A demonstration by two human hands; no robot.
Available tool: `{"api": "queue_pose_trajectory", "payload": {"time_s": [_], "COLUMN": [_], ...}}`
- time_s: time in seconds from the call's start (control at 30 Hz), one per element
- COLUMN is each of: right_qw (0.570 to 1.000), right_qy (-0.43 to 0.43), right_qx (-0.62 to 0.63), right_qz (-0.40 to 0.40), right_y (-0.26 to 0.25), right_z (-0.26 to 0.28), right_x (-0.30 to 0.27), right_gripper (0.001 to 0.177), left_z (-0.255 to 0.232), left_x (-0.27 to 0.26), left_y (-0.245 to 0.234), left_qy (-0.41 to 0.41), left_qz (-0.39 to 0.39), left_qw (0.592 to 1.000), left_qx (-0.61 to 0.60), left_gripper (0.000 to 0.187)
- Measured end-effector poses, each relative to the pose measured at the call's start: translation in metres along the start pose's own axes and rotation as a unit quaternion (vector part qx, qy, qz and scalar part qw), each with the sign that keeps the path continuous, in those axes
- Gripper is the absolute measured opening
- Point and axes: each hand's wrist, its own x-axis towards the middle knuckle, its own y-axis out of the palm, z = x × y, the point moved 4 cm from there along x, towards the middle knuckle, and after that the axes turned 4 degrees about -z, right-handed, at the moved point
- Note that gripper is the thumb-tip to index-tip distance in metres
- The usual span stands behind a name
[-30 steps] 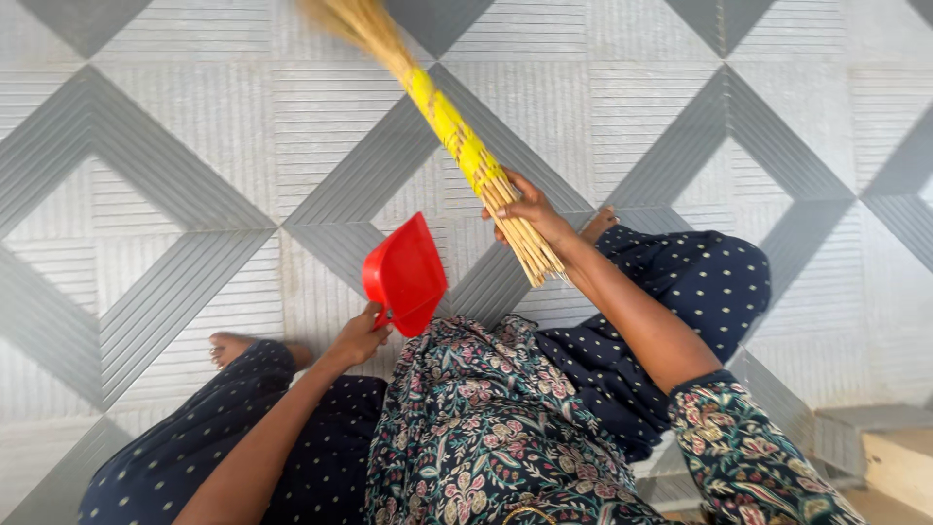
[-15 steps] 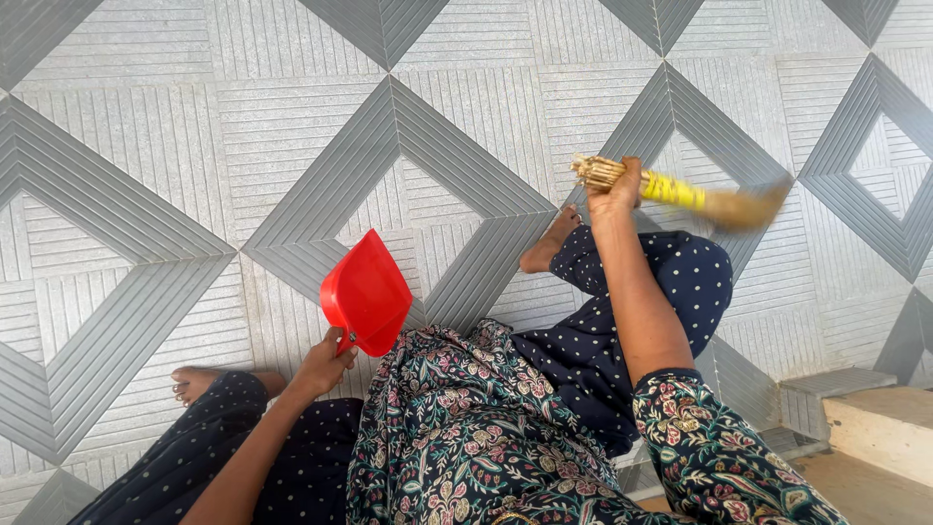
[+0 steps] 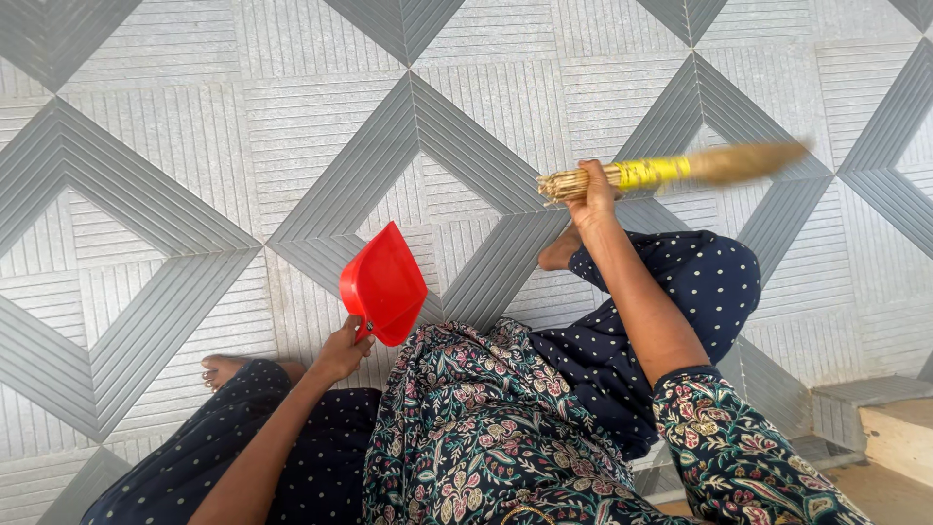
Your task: The person sits on a tiled floor and sweeps dust into a red dustpan using a traditional straw broom. They repeatedly sweep small areas and gather the debris into the dustpan held in their left hand.
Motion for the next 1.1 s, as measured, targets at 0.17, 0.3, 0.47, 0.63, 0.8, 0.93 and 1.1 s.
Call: {"api": "queue_pose_trajectory", "payload": {"time_s": [0.17,0.3,0.47,0.63,0.8,0.93,1.1], "right_qw": [0.979,0.948,0.870,0.793,0.766,0.757,0.814], "right_qy": [-0.013,0.092,0.193,0.234,0.228,0.168,0.083], "right_qx": [-0.137,-0.196,-0.324,-0.410,-0.436,-0.465,-0.412], "right_qz": [0.153,0.233,0.316,0.384,0.414,0.428,0.400], "right_y": [0.051,0.066,0.082,0.079,0.077,0.089,0.099], "right_z": [-0.024,-0.061,-0.108,-0.139,-0.136,-0.107,-0.060], "right_x": [-0.068,-0.093,-0.167,-0.237,-0.237,-0.226,-0.206], "right_gripper": [0.061,0.057,0.065,0.081,0.080,0.083,0.078], "left_z": [-0.007,-0.006,0.000,0.007,0.013,0.019,0.023], "left_x": [-0.006,-0.005,-0.006,-0.004,0.006,0.022,0.032], "left_y": [-0.001,0.001,0.001,0.006,0.014,0.012,-0.003], "left_qy": [-0.023,0.014,0.034,0.049,0.021,-0.075,-0.080], "left_qz": [0.000,-0.012,-0.018,-0.021,-0.014,0.010,-0.093], "left_qw": [0.998,0.997,0.996,0.995,1.000,0.975,0.933], "left_qx": [0.065,0.079,0.079,0.080,0.002,-0.209,-0.339], "left_gripper": [0.042,0.038,0.036,0.033,0.035,0.040,0.042]}}
